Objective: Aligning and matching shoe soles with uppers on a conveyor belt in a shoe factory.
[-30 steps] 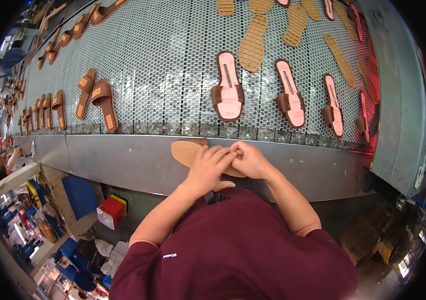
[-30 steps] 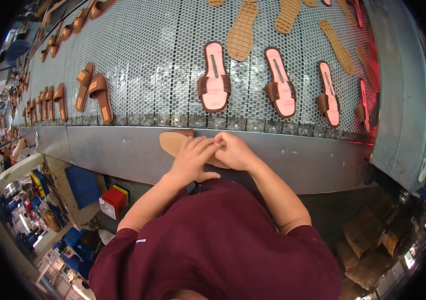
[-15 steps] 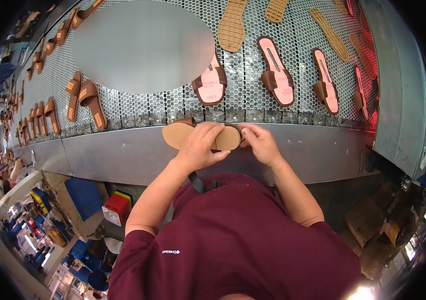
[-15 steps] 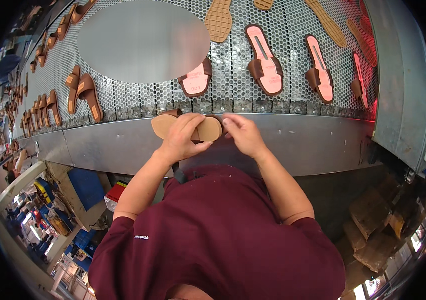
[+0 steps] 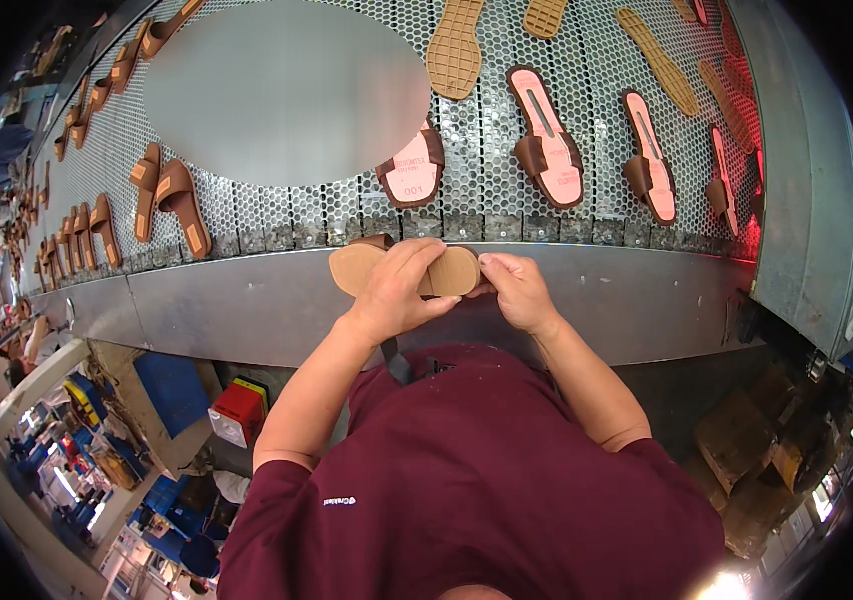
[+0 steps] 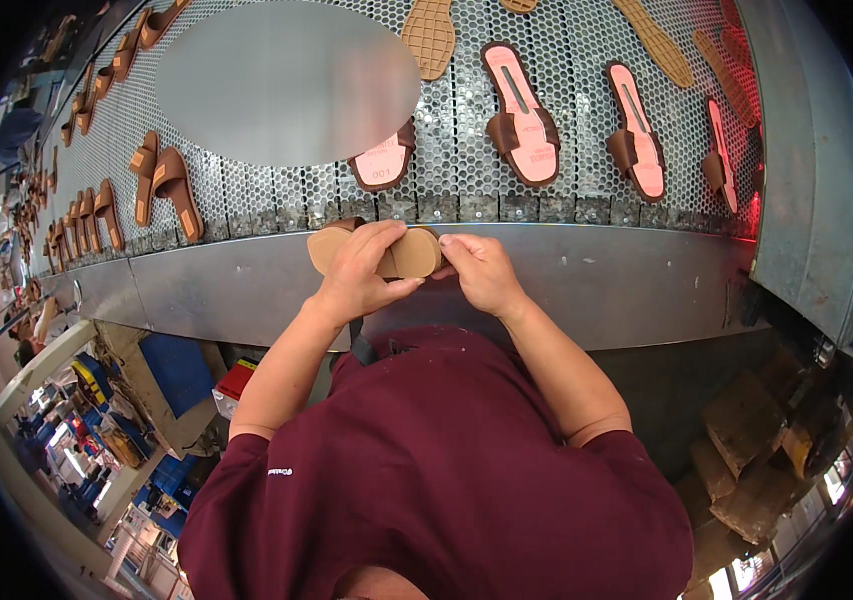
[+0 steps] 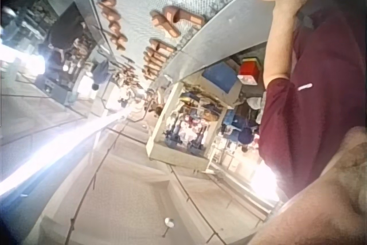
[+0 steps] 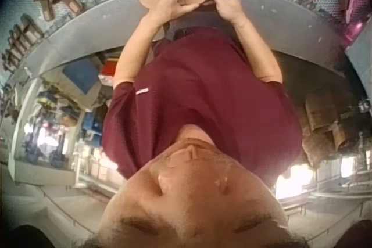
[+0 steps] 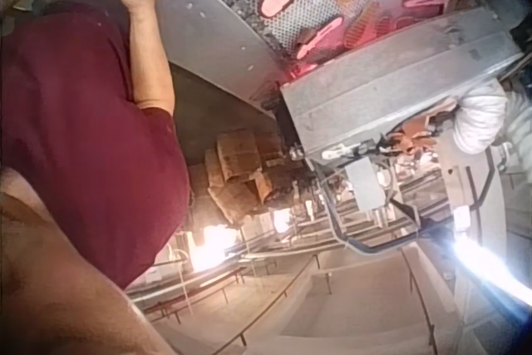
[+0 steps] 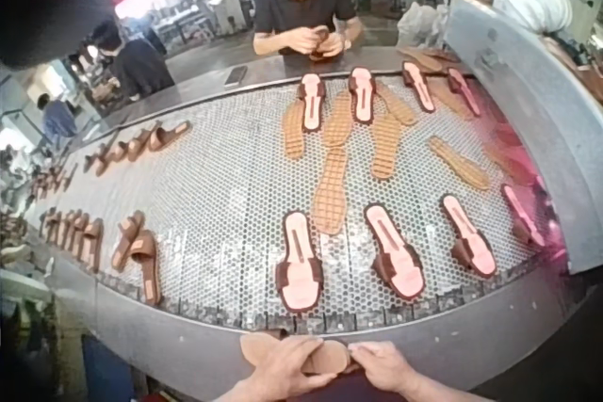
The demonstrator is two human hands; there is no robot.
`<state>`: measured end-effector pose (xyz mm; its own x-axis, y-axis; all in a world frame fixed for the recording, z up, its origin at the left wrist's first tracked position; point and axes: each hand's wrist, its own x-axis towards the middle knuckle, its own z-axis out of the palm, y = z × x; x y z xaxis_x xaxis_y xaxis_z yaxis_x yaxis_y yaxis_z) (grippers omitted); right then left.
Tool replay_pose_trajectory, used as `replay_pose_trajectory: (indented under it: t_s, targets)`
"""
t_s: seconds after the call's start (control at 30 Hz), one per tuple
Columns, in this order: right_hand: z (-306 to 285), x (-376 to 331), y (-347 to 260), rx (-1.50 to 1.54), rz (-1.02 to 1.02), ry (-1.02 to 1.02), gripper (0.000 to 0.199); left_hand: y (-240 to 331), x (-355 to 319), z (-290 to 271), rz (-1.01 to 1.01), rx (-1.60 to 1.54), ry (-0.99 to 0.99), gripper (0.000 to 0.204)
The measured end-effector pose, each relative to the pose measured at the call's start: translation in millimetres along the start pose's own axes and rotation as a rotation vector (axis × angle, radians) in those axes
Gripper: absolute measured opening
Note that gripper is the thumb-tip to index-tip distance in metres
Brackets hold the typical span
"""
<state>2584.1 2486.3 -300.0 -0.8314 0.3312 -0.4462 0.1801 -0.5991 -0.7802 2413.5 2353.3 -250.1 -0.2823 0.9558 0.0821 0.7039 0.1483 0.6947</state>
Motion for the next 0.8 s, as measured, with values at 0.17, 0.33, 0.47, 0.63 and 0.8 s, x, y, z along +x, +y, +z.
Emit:
replay_pose_trajectory:
  t_s: [0.17, 0.33, 0.47, 0.63, 0.8]
  targets:
    - [9.0, -8.3, -13.2, -0.032, -0.038, 0.055, 0.027, 3.6, 2.5, 6.8, 0.041, 0.010, 0.007, 0.067]
    - [13.6, -6.1, -16.9, -0.294, -0.059, 0.181, 0.024, 12.1, 9.4, 7.8, 0.032, 0.041, -0.010, 0.067]
    - [33.0, -7.7, -20.0, -0.550, -0.083, 0.180, 0.024, 14.5, -6.0, 9.8, -0.111, 0.018, -0.057, 0.051]
    - [40.7, -6.3, -23.8, -0.428, -0.122, 0.135, 0.024, 28.7, 4.2, -28.0, -0.035, 0.067, -0.026, 0.060]
    - [33.2, 14.3, -43.4, 0.011, -0.321, 0.013, 0.051, 55.2, 0.4, -130.6, -0.007, 0.201, 0.296, 0.065]
